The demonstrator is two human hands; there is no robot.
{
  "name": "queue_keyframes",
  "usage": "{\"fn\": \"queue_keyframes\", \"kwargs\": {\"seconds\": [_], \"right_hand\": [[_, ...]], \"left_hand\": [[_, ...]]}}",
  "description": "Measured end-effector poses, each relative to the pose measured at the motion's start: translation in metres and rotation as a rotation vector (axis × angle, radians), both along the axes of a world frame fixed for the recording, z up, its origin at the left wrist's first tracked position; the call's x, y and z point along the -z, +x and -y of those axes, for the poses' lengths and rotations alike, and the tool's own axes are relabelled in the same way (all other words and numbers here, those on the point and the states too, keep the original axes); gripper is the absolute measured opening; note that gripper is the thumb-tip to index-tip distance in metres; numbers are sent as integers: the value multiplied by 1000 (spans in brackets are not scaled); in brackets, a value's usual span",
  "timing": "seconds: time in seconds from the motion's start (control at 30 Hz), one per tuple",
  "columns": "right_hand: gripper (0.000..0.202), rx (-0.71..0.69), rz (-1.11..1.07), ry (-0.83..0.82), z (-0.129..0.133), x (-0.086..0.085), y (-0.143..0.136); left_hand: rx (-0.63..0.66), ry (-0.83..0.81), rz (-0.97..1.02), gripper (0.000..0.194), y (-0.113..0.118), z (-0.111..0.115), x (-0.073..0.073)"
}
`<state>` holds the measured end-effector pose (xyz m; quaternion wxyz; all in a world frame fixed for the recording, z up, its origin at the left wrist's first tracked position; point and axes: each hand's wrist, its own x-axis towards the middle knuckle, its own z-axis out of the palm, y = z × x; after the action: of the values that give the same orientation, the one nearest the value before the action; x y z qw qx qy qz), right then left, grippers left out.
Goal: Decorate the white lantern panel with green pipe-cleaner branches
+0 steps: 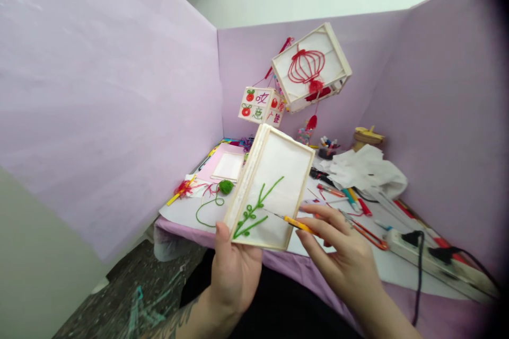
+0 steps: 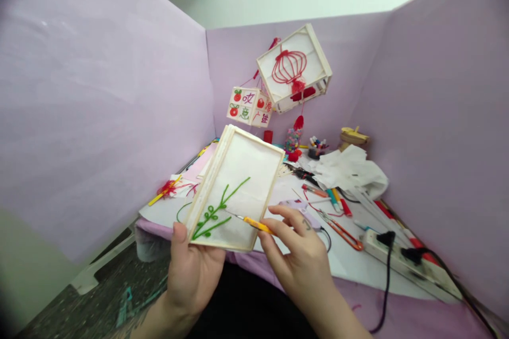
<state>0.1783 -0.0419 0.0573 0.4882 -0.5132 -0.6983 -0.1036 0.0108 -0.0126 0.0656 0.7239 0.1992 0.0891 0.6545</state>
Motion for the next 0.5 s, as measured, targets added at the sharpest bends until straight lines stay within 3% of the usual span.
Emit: {"fn": "queue_keyframes", "kwargs": {"seconds": [0.5], "right_hand": [[12, 13, -27, -10, -2, 0, -5]], "left_hand": [[-18, 80, -22, 56, 2, 3, 0]]}}
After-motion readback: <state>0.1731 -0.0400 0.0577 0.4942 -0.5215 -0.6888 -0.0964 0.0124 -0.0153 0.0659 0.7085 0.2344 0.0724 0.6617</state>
